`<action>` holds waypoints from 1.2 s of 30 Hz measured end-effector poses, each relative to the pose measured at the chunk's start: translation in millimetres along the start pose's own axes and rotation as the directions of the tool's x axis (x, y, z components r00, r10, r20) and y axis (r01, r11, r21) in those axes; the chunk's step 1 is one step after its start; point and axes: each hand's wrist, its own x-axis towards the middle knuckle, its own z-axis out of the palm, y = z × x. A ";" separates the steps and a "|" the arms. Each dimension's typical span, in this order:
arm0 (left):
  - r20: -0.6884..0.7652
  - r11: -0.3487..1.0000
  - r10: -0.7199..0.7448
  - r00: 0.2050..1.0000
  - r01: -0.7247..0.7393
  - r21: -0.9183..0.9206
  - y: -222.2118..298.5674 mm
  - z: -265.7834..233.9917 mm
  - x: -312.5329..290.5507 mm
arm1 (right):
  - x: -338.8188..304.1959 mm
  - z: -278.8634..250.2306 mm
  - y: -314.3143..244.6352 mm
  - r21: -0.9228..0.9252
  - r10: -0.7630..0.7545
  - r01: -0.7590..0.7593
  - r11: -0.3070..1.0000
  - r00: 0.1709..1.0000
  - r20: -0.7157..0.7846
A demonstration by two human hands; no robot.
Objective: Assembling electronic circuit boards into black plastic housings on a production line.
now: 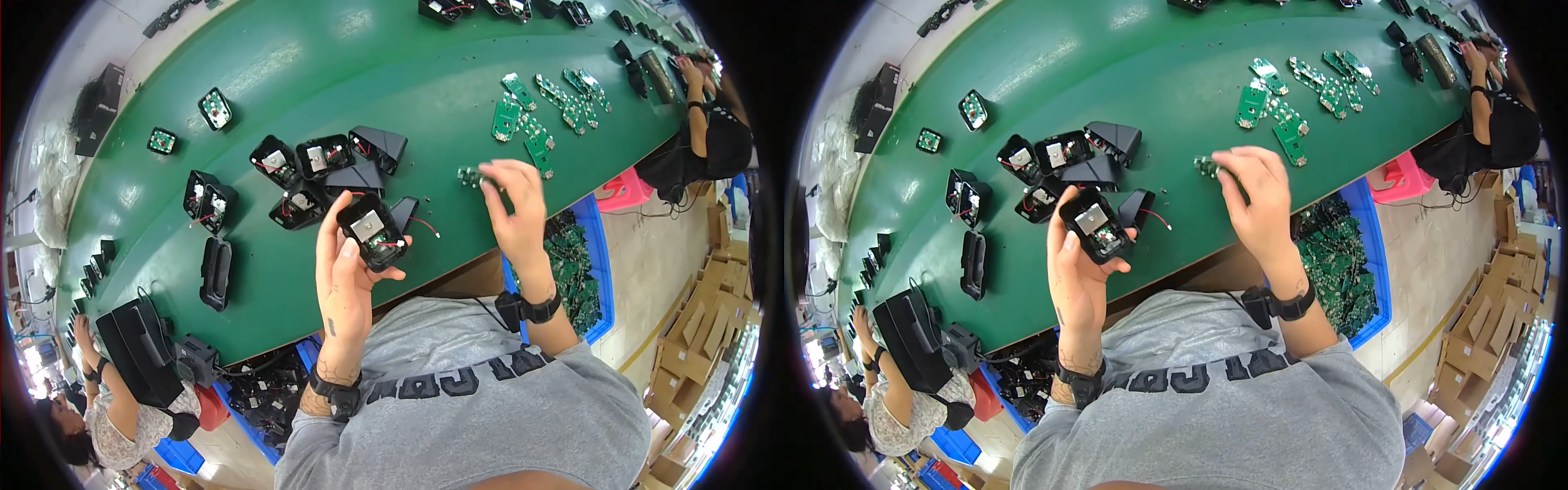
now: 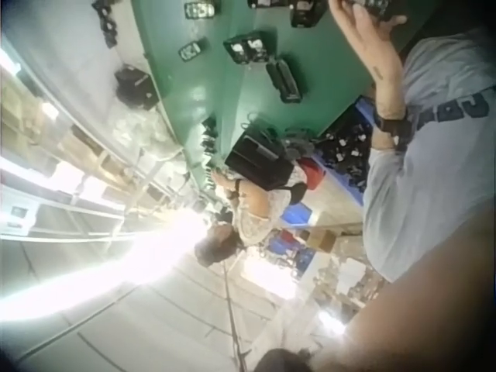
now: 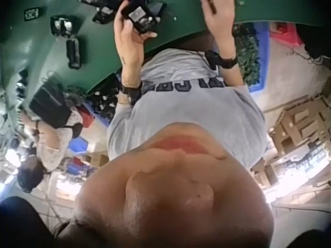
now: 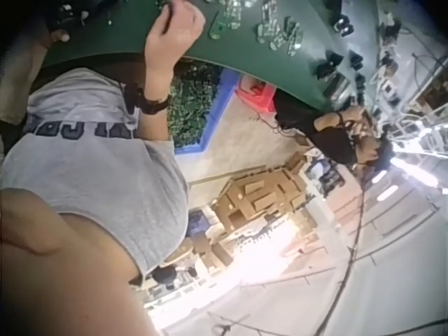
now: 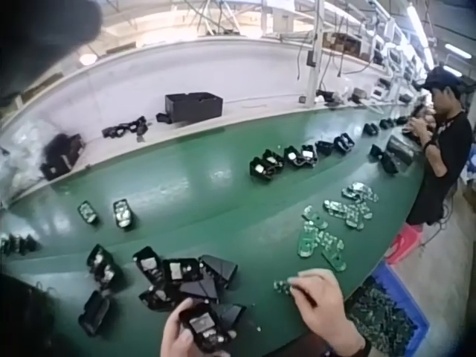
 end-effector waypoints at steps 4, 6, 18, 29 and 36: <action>0.048 0.998 0.040 0.998 -0.037 -0.055 2.7 -4.1 -0.5 | 2.1 -12.0 6.7 -0.090 -0.249 0.240 0.967 0.961 -0.116; 0.048 0.998 0.043 0.998 -0.040 -0.051 2.2 -3.1 0.2 | 4.6 -14.1 8.0 -0.108 -0.265 0.256 0.961 0.961 -0.080; 0.002 1.000 0.013 1.000 -0.013 0.018 2.4 1.4 -5.3 | -11.6 -9.6 -1.9 -0.179 0.018 0.011 0.984 0.987 0.162; 0.075 0.999 0.012 0.997 -0.016 0.050 0.4 3.5 -4.4 | -9.2 -2.3 -38.7 0.820 0.135 -0.430 0.377 0.902 0.411; 0.195 1.000 -0.017 0.981 0.018 -0.002 -4.5 -5.2 -3.8 | -0.6 4.5 -56.0 0.793 0.228 -0.467 0.391 0.884 0.408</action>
